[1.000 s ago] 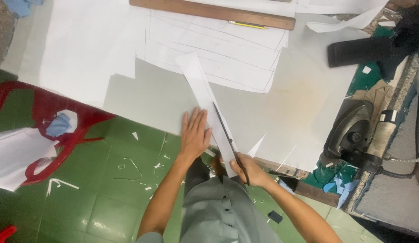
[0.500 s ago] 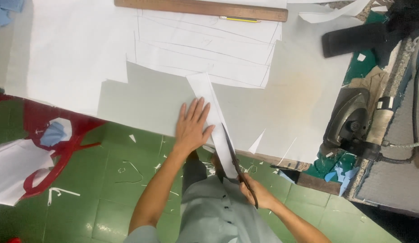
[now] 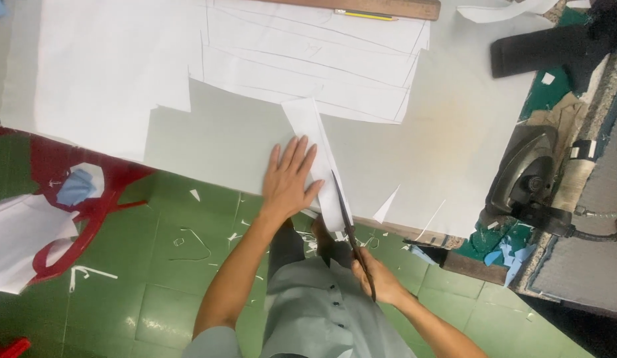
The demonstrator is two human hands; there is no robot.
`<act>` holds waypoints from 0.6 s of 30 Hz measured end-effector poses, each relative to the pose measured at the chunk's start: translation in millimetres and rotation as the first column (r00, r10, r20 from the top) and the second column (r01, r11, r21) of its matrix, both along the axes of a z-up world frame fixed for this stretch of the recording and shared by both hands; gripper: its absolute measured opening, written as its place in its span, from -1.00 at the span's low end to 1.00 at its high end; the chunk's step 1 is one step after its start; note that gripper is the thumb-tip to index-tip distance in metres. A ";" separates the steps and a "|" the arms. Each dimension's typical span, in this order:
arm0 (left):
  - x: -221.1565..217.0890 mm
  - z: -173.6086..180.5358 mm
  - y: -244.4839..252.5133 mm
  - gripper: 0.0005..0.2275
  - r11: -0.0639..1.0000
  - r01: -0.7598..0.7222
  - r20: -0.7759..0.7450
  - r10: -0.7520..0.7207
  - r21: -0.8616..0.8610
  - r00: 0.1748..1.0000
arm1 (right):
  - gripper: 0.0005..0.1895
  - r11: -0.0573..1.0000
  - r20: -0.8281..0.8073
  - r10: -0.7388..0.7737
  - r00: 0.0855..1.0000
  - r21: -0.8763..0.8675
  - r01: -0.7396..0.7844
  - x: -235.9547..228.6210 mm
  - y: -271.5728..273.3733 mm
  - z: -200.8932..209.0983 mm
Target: The person uses a ruler and pencil to draw straight lines on a large sheet of white paper, then uses scissors to cut along the marked lines. After cutting, the person folds the resulting paper strip.
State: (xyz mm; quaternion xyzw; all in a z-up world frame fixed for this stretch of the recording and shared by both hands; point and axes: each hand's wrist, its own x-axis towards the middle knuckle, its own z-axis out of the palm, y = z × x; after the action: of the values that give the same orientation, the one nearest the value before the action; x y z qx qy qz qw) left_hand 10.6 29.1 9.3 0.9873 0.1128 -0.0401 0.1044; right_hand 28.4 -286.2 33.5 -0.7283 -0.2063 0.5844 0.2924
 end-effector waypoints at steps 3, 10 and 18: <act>0.0 -0.4 0.0 -0.35 1.000 -0.004 -0.005 0.004 -0.006 1.000 | -0.38 1.000 0.027 0.023 0.999 -0.008 -0.023 -0.4 1.8 2.4; -0.7 1.5 0.8 -0.38 1.000 -0.010 0.065 0.010 0.007 0.998 | -0.44 0.994 -0.063 0.048 0.997 -0.099 -0.055 16.3 11.3 23.7; -0.6 -15.9 -2.9 -0.48 0.991 -0.048 0.215 0.075 -0.127 0.974 | -0.28 0.997 0.024 0.080 0.997 -0.016 -0.080 29.5 36.5 -11.8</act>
State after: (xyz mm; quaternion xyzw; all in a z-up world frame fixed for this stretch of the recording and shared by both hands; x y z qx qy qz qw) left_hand 10.0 26.1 -6.6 0.9736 0.1284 0.0654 0.1768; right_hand 57.9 -249.6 21.7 -0.7288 -0.2344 0.5880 0.2609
